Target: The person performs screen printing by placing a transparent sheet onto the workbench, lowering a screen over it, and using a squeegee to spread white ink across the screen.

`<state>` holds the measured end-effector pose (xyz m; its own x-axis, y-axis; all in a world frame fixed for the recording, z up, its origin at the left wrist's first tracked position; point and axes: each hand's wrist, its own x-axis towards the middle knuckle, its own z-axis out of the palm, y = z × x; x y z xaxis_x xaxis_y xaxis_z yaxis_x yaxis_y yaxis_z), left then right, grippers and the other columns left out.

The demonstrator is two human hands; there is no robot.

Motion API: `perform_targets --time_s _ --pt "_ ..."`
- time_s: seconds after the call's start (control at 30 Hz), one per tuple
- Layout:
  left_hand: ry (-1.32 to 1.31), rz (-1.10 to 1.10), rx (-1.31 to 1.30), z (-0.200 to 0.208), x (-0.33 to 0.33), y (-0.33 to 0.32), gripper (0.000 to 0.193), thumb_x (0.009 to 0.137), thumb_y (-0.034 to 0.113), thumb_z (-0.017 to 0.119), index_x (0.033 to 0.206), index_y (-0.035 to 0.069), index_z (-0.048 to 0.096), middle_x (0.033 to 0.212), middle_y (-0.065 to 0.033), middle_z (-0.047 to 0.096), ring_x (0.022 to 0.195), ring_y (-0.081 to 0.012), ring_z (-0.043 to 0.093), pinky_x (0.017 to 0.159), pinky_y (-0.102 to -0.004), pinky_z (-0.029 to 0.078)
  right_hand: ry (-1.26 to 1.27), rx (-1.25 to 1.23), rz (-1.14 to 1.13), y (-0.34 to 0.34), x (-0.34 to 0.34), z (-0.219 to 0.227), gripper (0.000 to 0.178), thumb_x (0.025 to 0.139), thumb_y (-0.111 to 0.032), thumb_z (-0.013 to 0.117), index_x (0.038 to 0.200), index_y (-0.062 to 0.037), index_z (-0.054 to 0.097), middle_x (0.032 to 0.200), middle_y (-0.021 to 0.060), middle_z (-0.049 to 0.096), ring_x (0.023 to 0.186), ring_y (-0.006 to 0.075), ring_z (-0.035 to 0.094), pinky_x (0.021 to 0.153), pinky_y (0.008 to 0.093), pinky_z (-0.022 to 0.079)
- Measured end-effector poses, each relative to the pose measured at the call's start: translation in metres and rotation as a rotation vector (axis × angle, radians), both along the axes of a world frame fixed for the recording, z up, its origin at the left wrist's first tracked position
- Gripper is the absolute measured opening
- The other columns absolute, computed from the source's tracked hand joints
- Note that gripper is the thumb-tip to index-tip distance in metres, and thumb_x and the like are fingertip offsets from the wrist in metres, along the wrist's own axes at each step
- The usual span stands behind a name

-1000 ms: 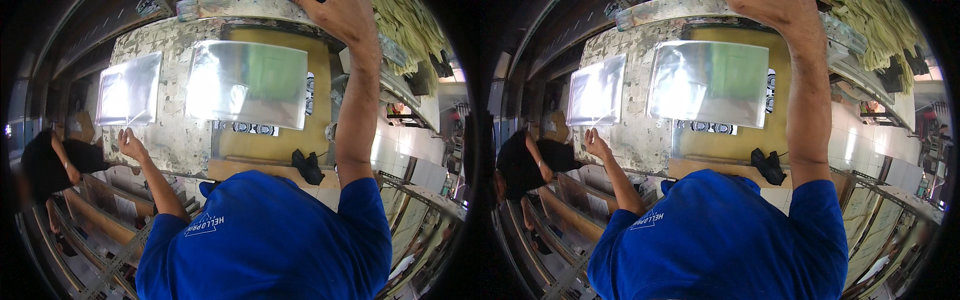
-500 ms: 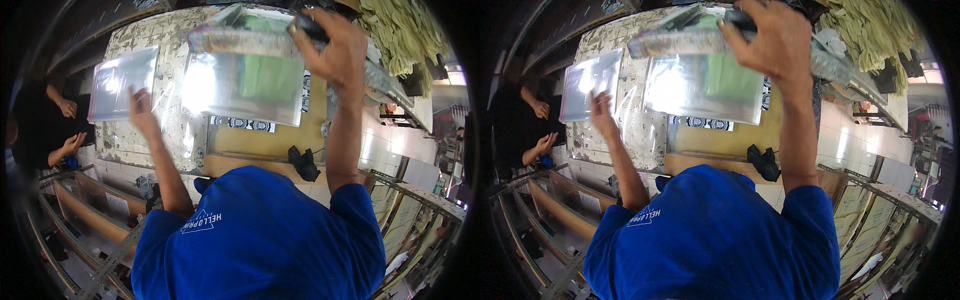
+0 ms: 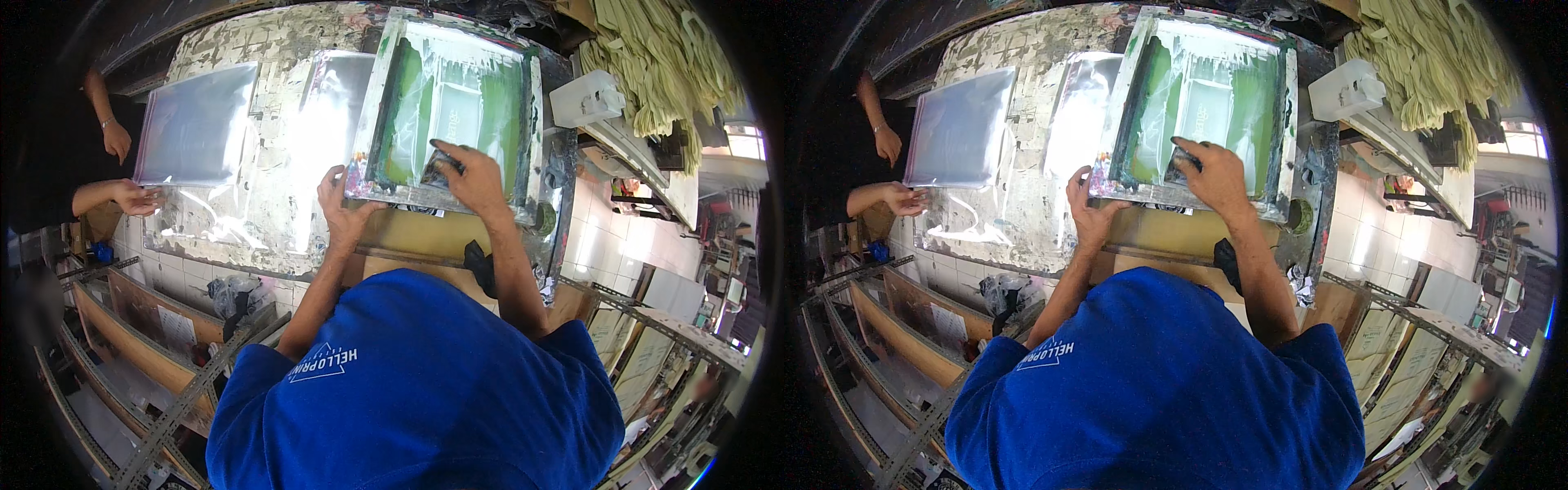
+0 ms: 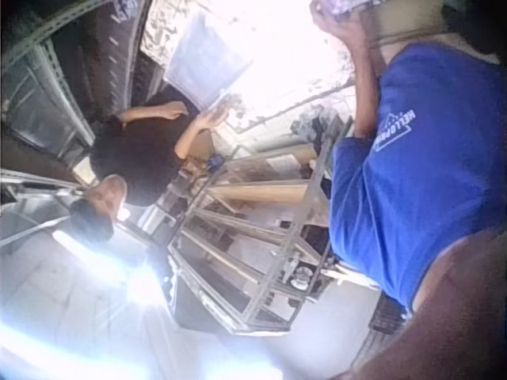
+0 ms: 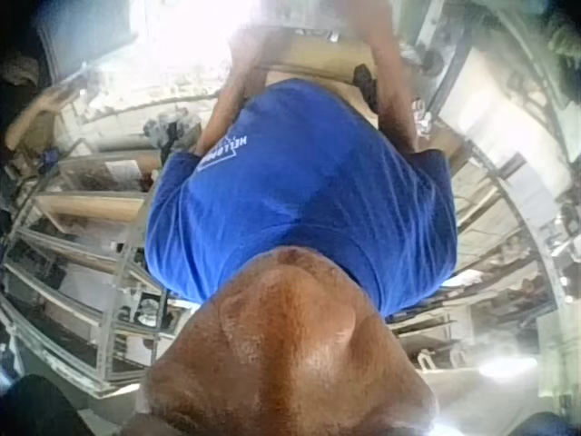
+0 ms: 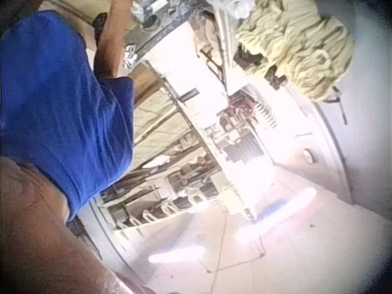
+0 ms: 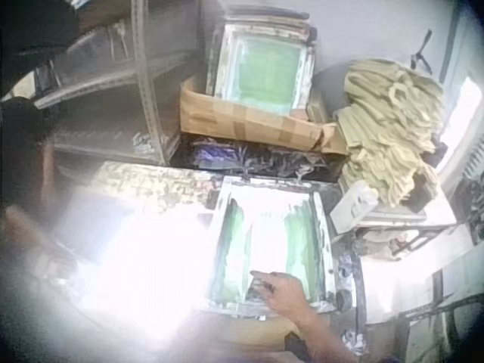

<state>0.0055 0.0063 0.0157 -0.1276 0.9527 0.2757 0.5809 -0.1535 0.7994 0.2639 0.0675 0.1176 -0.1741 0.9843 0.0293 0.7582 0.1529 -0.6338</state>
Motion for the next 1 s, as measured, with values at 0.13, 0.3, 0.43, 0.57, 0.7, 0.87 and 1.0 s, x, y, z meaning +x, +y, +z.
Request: perform_targets --time_s 0.13,0.3,0.43,0.57,0.7,0.87,1.0 --pt "0.235 0.066 0.010 -0.007 0.001 -0.003 0.083 0.056 0.039 0.096 0.123 0.001 0.068 0.147 -0.0166 0.046 0.131 -0.0378 0.040 0.108 -0.0529 0.032 -0.394 0.096 0.052 -0.014 -0.012 -0.030 0.073 0.074 -0.019 0.084 0.142 -0.0263 0.058 0.110 0.0141 0.063 0.107 0.0303 0.055 0.090 0.0458 0.035" --pt "0.257 0.097 -0.013 -0.010 0.000 -0.007 0.084 0.057 0.047 0.094 0.123 0.002 0.069 0.147 -0.0193 0.045 0.131 -0.0396 0.039 0.108 -0.0540 0.030 -0.384 0.092 -0.029 0.020 -0.005 -0.047 0.071 0.072 -0.014 0.082 0.138 -0.0251 0.061 0.114 0.0141 0.060 0.111 0.0318 0.051 0.092 0.0477 0.032" --pt "0.226 0.083 -0.011 -0.010 0.000 -0.007 0.085 0.057 0.046 0.094 0.125 0.002 0.068 0.147 -0.0203 0.045 0.132 -0.0406 0.038 0.108 -0.0540 0.030 -0.332 0.291 -0.106 0.086 0.023 -0.067 0.072 0.069 -0.013 0.081 0.136 -0.0269 0.062 0.112 0.0139 0.059 0.109 0.0322 0.051 0.090 0.0482 0.032" --pt "0.196 0.073 0.001 -0.007 0.001 -0.007 0.088 0.057 0.043 0.095 0.129 0.003 0.065 0.148 -0.0202 0.044 0.131 -0.0405 0.038 0.109 -0.0539 0.030 -0.383 0.345 -0.132 0.144 0.043 -0.073 0.070 0.071 -0.017 0.083 0.137 -0.0261 0.062 0.121 0.0175 0.061 0.116 0.0343 0.053 0.091 0.0496 0.034" --pt "0.158 0.079 0.028 -0.011 0.001 -0.007 0.089 0.058 0.041 0.095 0.132 0.004 0.063 0.147 -0.0200 0.046 0.131 -0.0395 0.038 0.109 -0.0540 0.030 -0.243 0.292 -0.085 0.185 0.066 -0.061 0.060 0.077 -0.020 0.081 0.134 -0.0233 0.064 0.117 0.0209 0.066 0.114 0.0370 0.058 0.093 0.0510 0.040" --pt "0.156 0.050 -0.026 -0.009 -0.001 -0.009 0.087 0.062 0.038 0.094 0.136 0.005 0.061 0.139 -0.0171 0.052 0.132 -0.0345 0.038 0.109 -0.0508 0.027 -0.416 0.411 -0.036 0.168 0.054 -0.055 0.045 0.083 -0.020 0.075 0.127 -0.0223 0.066 0.103 0.0157 0.071 0.099 0.0343 0.065 0.081 0.0497 0.042" --pt "0.055 0.062 -0.047 -0.012 0.002 -0.012 0.087 0.063 0.040 0.092 0.137 0.005 0.061 0.125 -0.0099 0.061 0.125 -0.0295 0.043 0.108 -0.0467 0.022 -0.388 0.364 -0.001 0.118 0.038 -0.045 0.043 0.082 -0.017 0.073 0.124 -0.0220 0.068 0.095 0.0135 0.070 0.089 0.0326 0.065 0.076 0.0473 0.044"
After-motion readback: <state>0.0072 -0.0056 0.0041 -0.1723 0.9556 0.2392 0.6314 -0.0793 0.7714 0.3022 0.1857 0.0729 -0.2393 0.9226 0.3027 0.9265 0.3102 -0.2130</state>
